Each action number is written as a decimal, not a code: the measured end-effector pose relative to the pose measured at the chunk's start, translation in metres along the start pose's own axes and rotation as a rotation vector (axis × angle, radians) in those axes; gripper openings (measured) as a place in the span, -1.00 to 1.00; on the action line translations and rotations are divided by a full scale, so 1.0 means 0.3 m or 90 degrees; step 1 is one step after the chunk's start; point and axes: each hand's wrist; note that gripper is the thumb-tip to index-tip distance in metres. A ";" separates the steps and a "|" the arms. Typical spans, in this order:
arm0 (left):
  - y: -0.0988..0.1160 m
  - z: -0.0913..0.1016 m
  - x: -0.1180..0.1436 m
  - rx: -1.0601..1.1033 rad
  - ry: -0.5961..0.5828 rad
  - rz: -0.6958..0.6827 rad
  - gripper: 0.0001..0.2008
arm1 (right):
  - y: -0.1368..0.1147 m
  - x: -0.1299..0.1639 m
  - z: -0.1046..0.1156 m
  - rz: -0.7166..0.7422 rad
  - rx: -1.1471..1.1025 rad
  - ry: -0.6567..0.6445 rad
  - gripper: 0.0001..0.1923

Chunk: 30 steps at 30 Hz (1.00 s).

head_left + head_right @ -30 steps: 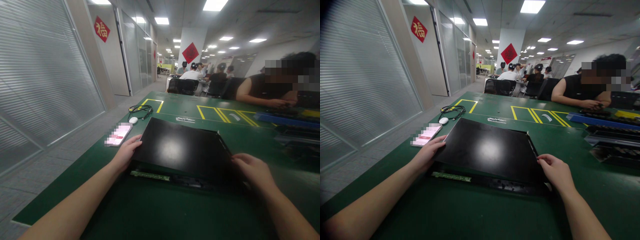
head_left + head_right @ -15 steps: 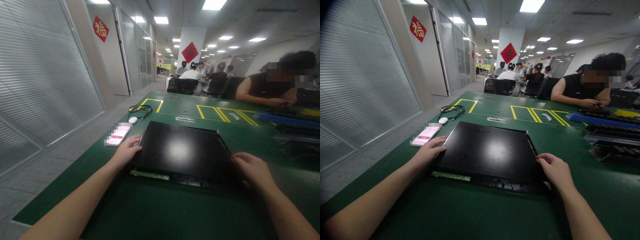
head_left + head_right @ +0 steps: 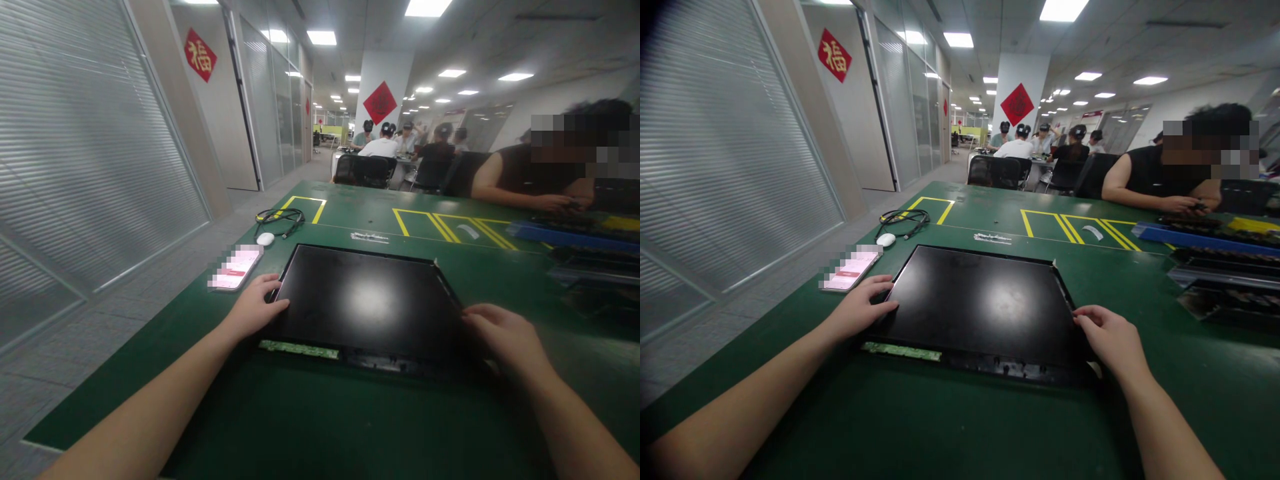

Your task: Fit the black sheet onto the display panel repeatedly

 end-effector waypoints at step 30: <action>0.001 -0.001 0.003 0.004 -0.021 -0.004 -0.51 | -0.016 0.014 0.007 -0.010 0.009 -0.003 -0.72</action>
Point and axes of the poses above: each hand's wrist, its own x-axis away from the middle knuckle, its own z-axis out of the back of the hand, y = z × x, and after that the axes turned 9 degrees about -z, right-handed
